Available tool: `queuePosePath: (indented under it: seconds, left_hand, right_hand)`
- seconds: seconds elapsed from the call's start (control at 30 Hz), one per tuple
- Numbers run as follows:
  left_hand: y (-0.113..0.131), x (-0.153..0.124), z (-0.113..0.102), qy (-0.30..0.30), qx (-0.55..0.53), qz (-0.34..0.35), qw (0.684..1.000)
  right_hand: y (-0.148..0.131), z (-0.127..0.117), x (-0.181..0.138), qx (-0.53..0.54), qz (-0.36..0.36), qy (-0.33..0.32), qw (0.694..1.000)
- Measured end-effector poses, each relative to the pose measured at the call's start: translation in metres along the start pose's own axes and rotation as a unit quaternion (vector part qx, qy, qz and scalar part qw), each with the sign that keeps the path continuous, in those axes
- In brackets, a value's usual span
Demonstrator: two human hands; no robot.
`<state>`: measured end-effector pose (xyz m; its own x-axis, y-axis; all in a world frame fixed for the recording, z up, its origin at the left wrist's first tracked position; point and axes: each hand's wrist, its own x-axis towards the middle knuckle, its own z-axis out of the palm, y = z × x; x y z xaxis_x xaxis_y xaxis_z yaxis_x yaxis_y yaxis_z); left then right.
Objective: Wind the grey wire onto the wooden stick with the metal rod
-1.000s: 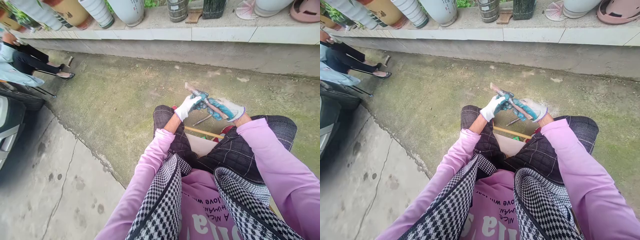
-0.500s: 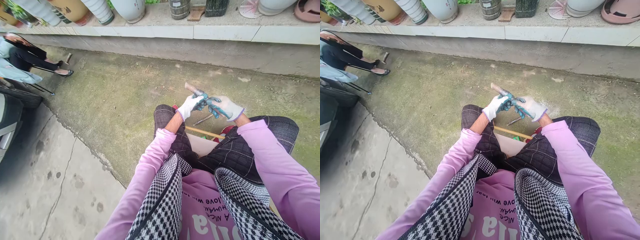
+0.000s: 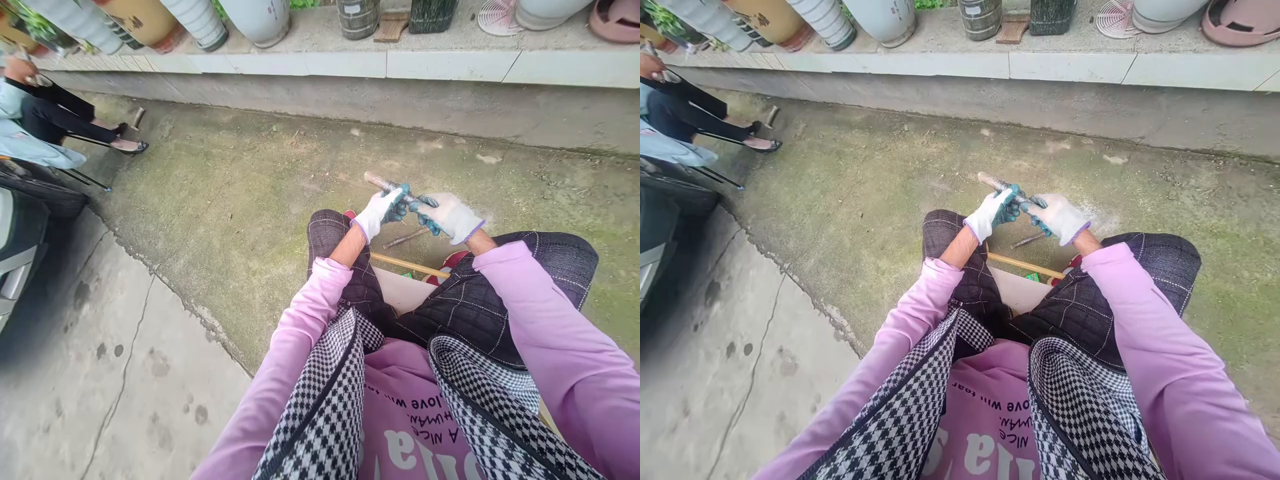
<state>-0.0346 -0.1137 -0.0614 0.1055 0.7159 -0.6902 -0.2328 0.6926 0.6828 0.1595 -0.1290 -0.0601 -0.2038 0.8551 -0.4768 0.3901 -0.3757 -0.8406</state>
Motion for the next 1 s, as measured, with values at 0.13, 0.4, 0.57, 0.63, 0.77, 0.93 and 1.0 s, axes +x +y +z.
queuePosePath:
  seconds: [0.13,0.4,0.57,0.63,0.77,0.93,1.0]
  left_hand:
    - [0.003,-0.003,0.0,0.003,-0.001,0.013,1.0]
    - [0.006,-0.01,-0.002,-0.031,0.006,0.035,0.999]
    - [0.002,-0.003,0.001,0.01,0.024,0.012,1.0]
    - [0.002,-0.002,0.001,0.012,0.021,0.013,1.0]
    - [0.006,-0.006,-0.001,-0.008,0.003,0.028,1.0]
    - [0.01,-0.013,-0.002,-0.04,-0.004,0.035,0.999]
    - [0.009,-0.013,-0.001,-0.033,0.007,0.035,0.999]
  right_hand:
    - [0.001,-0.001,0.0,0.053,-0.007,-0.032,0.998]
    - [0.006,-0.014,-0.003,0.132,-0.005,-0.106,0.985]
    - [0.005,-0.005,0.001,0.033,-0.022,-0.015,0.999]
    - [0.004,-0.002,0.002,-0.006,-0.03,0.013,0.999]
    - [0.002,-0.004,0.0,0.047,-0.007,-0.03,0.998]
    - [0.003,-0.015,-0.006,0.131,-0.001,-0.108,0.985]
    - [0.005,-0.016,-0.005,0.129,-0.008,-0.096,0.987]
